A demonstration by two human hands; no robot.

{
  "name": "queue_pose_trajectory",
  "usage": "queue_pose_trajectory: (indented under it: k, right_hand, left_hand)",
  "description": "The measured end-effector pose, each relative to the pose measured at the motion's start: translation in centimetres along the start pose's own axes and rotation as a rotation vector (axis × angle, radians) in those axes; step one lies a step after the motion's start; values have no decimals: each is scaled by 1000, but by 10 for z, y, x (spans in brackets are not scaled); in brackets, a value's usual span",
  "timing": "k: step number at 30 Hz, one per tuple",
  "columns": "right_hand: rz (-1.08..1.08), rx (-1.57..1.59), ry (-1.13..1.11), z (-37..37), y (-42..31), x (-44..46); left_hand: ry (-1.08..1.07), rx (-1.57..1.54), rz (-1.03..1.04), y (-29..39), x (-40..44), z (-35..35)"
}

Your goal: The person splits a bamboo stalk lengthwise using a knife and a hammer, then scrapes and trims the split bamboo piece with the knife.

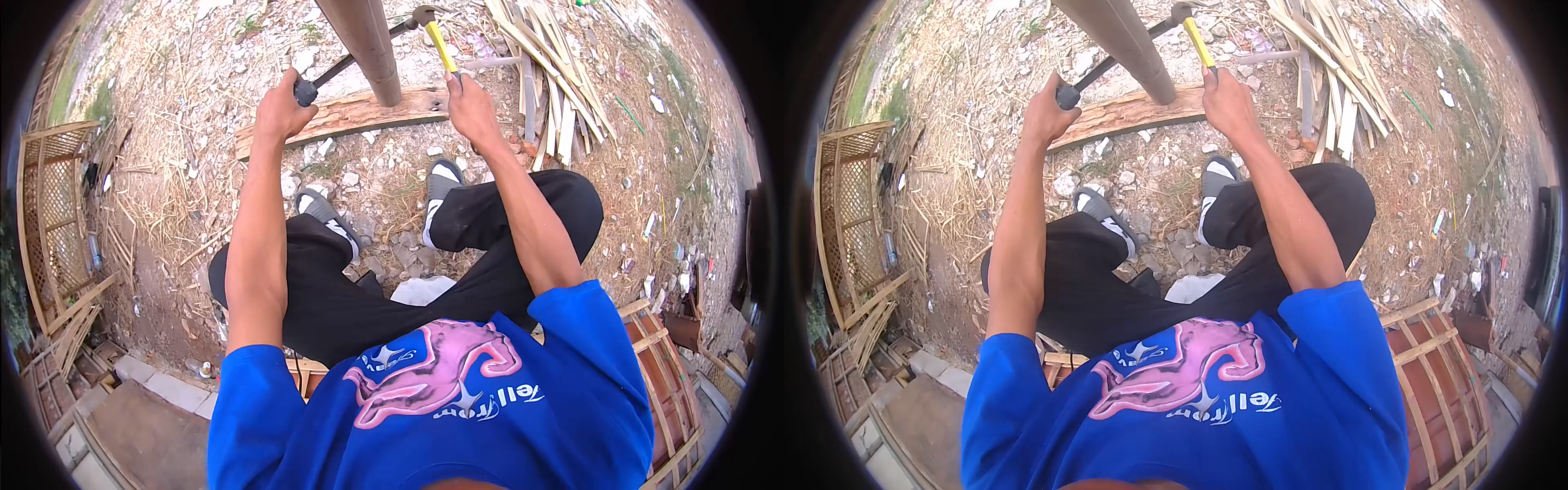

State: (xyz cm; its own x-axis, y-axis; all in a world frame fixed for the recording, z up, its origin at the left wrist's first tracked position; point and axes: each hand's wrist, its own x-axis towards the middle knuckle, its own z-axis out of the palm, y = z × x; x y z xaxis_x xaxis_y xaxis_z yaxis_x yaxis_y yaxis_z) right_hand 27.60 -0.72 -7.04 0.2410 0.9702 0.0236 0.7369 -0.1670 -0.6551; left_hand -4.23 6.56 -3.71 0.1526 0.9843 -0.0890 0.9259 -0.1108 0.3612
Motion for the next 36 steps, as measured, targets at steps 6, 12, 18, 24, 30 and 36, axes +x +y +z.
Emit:
queue_pose_trajectory:
  k: [6, 12, 18, 24, 30, 36]
  right_hand:
    - [-349, 220, 298, -83, -81, 26]
    - [-110, 183, 90, -19, -44, 3]
    - [-139, 122, 105, -43, -54, 21]
    - [-523, 944, 318, -143, -170, 53]
    - [-23, 2, -20, 26, 21, -8]
    - [31, 7, -92, -7, -2, -2]
  left_hand:
    - [-8, -15, -13, -5, -7, 6]
    - [-6, -1, -35, -4, -6, 2]
    - [-8, -4, -12, 1, -2, 1]
    - [18, -18, -24, -3, -6, 3]
    - [9, -59, -31, 1, -11, 15]
    - [-27, -122, -85, 9, -16, 28]
